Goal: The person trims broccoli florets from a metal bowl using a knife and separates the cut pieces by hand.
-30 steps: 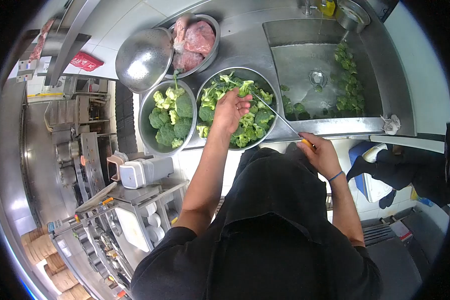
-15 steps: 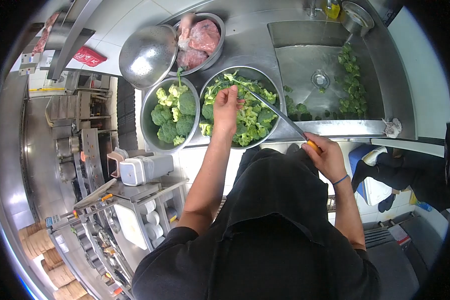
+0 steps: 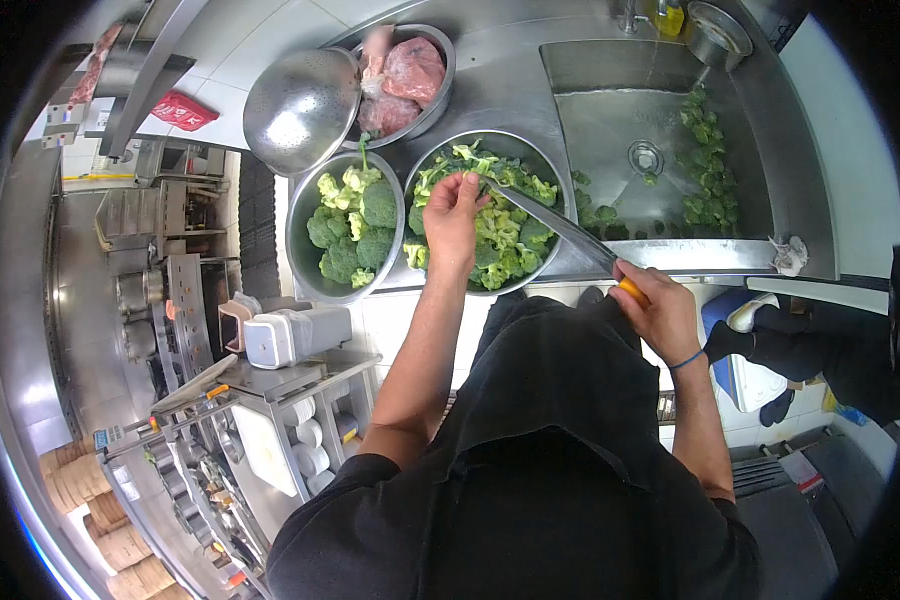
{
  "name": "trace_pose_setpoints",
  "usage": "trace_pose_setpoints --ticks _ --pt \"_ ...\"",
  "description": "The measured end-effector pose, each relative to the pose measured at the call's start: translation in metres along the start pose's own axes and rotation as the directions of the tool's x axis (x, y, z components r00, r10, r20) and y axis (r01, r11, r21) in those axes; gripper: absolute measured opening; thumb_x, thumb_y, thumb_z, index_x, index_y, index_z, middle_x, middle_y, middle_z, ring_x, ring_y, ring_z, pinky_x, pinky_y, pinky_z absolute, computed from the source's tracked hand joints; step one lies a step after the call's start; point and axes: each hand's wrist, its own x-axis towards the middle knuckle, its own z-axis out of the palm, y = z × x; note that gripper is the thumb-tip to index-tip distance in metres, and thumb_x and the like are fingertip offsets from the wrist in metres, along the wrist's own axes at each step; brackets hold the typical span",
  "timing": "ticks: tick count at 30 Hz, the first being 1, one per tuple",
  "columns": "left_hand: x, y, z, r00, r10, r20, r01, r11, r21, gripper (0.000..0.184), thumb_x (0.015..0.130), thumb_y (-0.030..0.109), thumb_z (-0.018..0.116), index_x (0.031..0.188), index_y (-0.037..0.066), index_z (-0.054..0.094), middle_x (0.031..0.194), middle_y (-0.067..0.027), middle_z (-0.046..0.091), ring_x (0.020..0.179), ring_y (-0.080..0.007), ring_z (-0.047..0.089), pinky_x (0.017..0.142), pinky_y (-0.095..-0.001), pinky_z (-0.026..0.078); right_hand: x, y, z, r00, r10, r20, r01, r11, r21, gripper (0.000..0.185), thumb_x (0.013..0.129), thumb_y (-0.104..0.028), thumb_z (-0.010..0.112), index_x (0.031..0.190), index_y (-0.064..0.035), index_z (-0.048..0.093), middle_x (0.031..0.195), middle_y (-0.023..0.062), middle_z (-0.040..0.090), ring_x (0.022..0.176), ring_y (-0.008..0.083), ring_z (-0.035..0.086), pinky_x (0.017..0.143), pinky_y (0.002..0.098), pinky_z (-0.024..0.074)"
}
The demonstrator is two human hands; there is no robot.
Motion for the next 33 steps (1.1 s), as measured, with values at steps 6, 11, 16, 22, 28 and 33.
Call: trace_pose_setpoints --ticks 6,11,16,22,28,33 --pt "-0.008 0.001 -0.003 0.998 0.067 0.009 -0.068 0.979 0.191 0.027 0.108 0.021 0.076 0.120 -0.003 0.069 0.105 -0.0056 0.073 0.093 -0.0107 0.068 0.085 -0.0311 0.062 0.000 0.001 0.006 1.000 -0.013 -0.017 0.013 1.000 0.015 0.040 0.096 -0.029 0.084 0.131 -0.0132 0.077 0.098 0.0114 0.077 0.085 0.0356 0.076 0.074 0.0434 0.0596" --pt "-0.010 -0.015 -0.019 0.990 0.141 -0.026 -0.121 0.916 0.382 0.027 0.105 0.019 0.078 0.116 -0.004 0.072 0.093 -0.0031 0.075 0.082 -0.0078 0.067 0.075 -0.0246 0.055 0.003 -0.002 0.010 0.999 -0.032 0.010 0.032 0.999 -0.017 0.039 0.096 -0.029 0.083 0.131 -0.0131 0.077 0.096 0.0110 0.076 0.084 0.0363 0.075 0.074 0.0454 0.0591" --pt "-0.028 -0.019 -0.024 0.995 0.070 0.074 -0.088 0.954 0.287 0.022 0.106 0.013 0.076 0.116 -0.005 0.070 0.098 -0.0044 0.075 0.085 -0.0088 0.069 0.081 -0.0274 0.060 0.007 -0.003 0.023 0.997 -0.040 0.063 0.041 0.999 -0.016 0.038 0.099 -0.032 0.081 0.131 -0.0120 0.076 0.096 0.0139 0.075 0.085 0.0380 0.075 0.074 0.0475 0.0589" --pt "-0.052 -0.031 -0.021 0.996 0.085 0.029 -0.090 0.913 0.399 0.026 0.101 0.016 0.081 0.119 -0.001 0.072 0.095 -0.0039 0.075 0.083 -0.0088 0.069 0.075 -0.0272 0.056 0.024 0.007 0.038 0.998 0.013 0.068 -0.006 0.995 -0.103 0.039 0.101 -0.038 0.077 0.127 -0.0092 0.078 0.101 0.0181 0.078 0.090 0.0407 0.075 0.077 0.0499 0.0592" --pt "-0.050 -0.017 -0.028 0.982 0.188 -0.029 -0.131 0.779 0.613 0.030 0.095 0.009 0.086 0.120 0.003 0.071 0.099 -0.0065 0.071 0.083 -0.0106 0.068 0.072 -0.0274 0.056 0.019 0.010 0.025 0.997 -0.061 0.048 0.057 0.996 0.068 0.037 0.098 -0.030 0.082 0.127 -0.0077 0.078 0.102 0.0172 0.079 0.090 0.0394 0.076 0.079 0.0457 0.0599" --pt "-0.042 -0.015 -0.031 0.947 0.321 -0.010 -0.232 0.708 0.667 0.035 0.091 0.008 0.090 0.119 0.001 0.071 0.094 -0.0051 0.069 0.081 -0.0102 0.068 0.070 -0.0265 0.056 0.010 0.002 0.014 0.989 -0.059 0.132 0.043 0.992 0.119 0.036 0.096 -0.026 0.084 0.127 -0.0089 0.079 0.105 0.0153 0.080 0.092 0.0375 0.077 0.081 0.0434 0.0601"
